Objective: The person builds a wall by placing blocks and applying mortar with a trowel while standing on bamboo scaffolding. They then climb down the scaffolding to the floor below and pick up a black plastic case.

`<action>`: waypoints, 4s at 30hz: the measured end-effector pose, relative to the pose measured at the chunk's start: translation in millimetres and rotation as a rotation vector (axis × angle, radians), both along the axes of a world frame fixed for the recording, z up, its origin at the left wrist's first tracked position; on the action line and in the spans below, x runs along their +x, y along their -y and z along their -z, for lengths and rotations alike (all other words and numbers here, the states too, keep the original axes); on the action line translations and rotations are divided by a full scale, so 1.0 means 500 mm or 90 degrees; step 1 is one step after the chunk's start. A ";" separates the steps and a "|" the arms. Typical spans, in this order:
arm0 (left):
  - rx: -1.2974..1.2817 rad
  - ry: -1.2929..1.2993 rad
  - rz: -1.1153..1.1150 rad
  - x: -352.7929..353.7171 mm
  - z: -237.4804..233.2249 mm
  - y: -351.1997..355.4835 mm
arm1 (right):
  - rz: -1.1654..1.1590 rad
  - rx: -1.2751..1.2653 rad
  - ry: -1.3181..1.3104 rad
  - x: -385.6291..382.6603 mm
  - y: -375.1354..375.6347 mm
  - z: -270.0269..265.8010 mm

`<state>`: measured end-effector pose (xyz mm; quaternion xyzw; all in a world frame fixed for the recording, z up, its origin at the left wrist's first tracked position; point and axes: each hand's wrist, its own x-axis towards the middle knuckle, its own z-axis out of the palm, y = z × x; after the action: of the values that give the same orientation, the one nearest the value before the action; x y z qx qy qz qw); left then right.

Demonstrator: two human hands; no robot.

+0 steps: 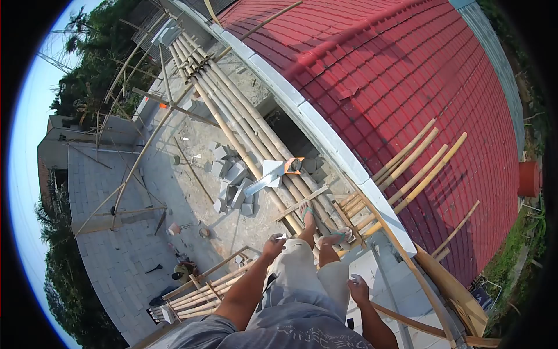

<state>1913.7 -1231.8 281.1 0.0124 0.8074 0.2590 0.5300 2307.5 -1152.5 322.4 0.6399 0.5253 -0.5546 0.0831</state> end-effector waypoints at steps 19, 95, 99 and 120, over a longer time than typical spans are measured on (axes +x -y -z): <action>-0.021 -0.135 0.054 -0.207 0.345 -0.299 | -0.215 -0.003 0.115 -0.129 0.074 0.040; 0.122 0.164 -0.697 -0.536 0.974 -0.162 | -0.188 -0.200 0.232 -0.159 -0.029 0.021; 0.128 0.094 -0.652 -0.524 0.983 -0.201 | -0.170 -0.183 0.229 -0.150 -0.028 0.026; 0.013 -0.176 -0.018 -0.477 0.478 -0.451 | 0.060 -0.125 0.134 -0.158 0.075 -0.004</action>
<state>1675.4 -1006.1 42.0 0.0421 0.8702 0.2704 0.4097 2228.3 -1190.0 324.6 0.7073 0.4265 -0.5363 0.1740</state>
